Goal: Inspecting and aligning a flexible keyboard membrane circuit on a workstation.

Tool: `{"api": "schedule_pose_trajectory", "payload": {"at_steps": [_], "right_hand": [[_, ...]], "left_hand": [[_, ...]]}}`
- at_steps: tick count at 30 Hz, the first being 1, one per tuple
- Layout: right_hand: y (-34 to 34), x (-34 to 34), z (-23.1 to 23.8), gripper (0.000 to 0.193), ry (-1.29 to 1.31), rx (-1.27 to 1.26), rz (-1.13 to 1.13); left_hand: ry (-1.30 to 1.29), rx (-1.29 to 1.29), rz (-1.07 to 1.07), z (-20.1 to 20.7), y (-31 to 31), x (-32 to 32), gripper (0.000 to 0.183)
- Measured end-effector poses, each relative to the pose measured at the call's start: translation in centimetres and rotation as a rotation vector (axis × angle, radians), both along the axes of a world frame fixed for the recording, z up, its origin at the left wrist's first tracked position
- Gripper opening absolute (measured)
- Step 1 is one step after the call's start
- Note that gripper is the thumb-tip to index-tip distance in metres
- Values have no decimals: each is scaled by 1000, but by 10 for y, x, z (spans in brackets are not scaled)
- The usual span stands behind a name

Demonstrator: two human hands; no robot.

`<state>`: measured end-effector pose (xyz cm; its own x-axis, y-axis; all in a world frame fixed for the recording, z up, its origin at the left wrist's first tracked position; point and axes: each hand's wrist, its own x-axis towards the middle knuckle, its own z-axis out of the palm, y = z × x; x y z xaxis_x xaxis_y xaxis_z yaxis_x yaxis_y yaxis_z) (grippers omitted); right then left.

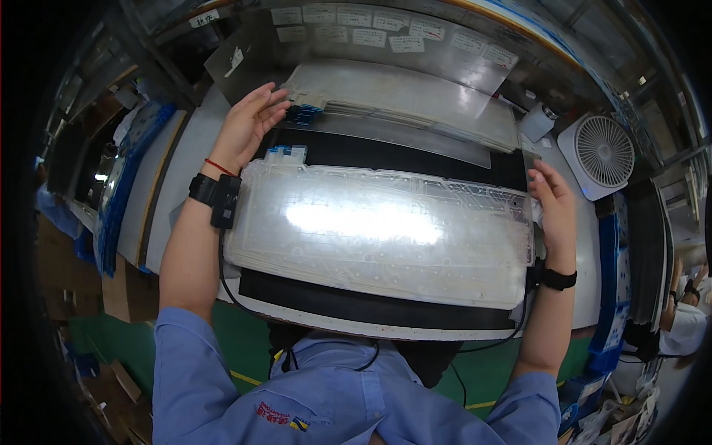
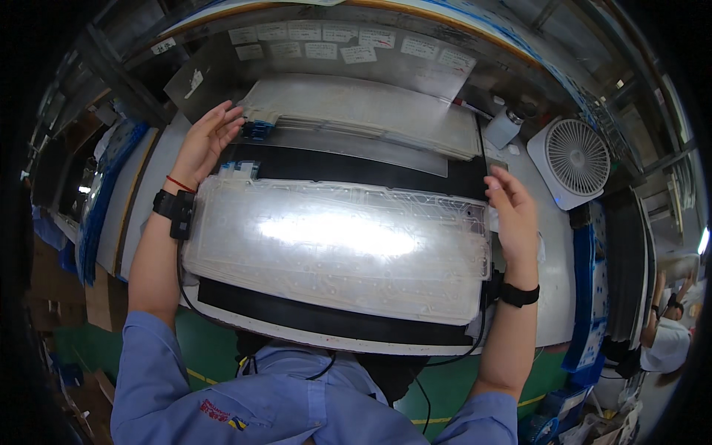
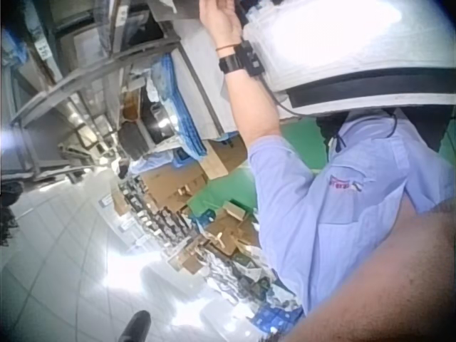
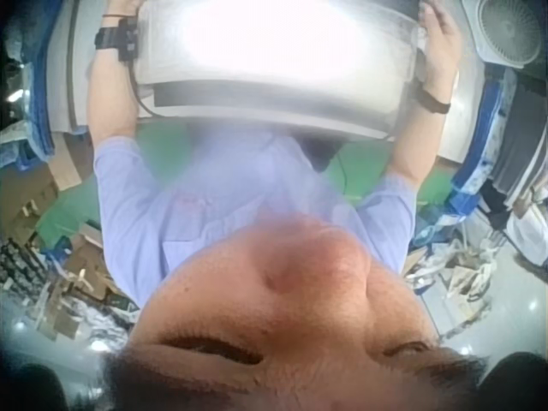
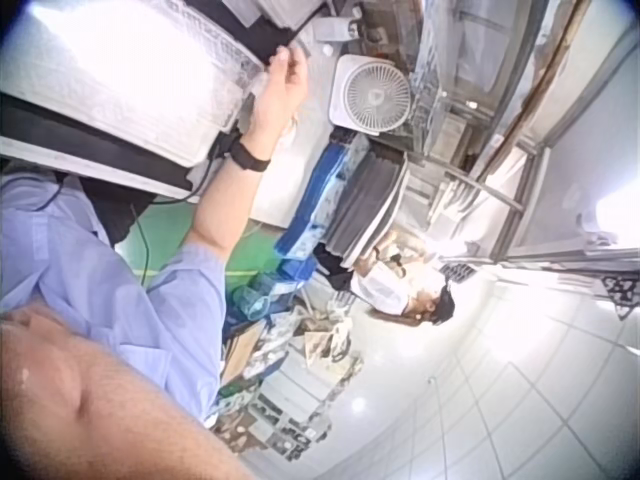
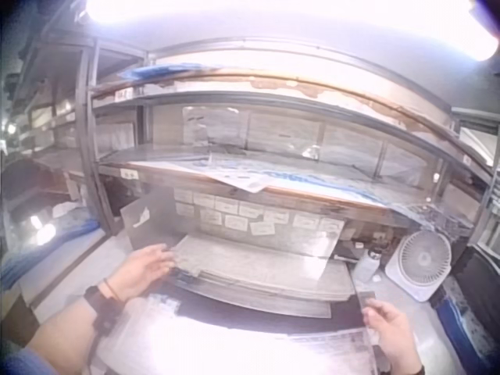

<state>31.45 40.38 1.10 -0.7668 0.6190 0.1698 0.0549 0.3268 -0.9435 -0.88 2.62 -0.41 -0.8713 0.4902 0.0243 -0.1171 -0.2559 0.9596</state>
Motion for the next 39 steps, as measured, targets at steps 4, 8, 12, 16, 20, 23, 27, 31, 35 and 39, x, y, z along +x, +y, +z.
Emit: {"api": "schedule_pose_trajectory", "payload": {"at_steps": [4, 8, 12, 16, 20, 23, 27, 31, 35, 39], "right_hand": [[-2, 4, 3, 19, -290, 99, 204], [1, 7, 0, 11, -252, 75, 253], [-5, 3, 0, 12, 83, 69, 157], [1, 5, -2, 13, 172, 24, 45], [3, 2, -3, 14, 174, -20, -45], [4, 0, -4, 15, 177, -26, -38], [-4, -2, 2, 17, 196, -80, -73], [1, -2, 0, 19, 204, -180, -67], [10, 0, -8, 19, 206, -199, -24], [10, 3, -7, 17, 197, -190, -31]], "left_hand": [[0, -47, -21, 1, 0, 2, 44], [10, -78, -31, 2, -1, 3, 44], [50, -110, -25, -6, -8, -7, 41], [-70, 7, -150, 3, -1, 0, 35], [-32, -111, -233, 12, 6, 15, 28], [109, -221, -285, 4, -1, 8, 23], [154, -177, -246, 4, 1, 7, 18], [103, -135, -169, 3, -4, 2, 17], [68, -135, -74, 0, -1, 0, 18], [30, -112, -21, 2, 5, 7, 18]]}}
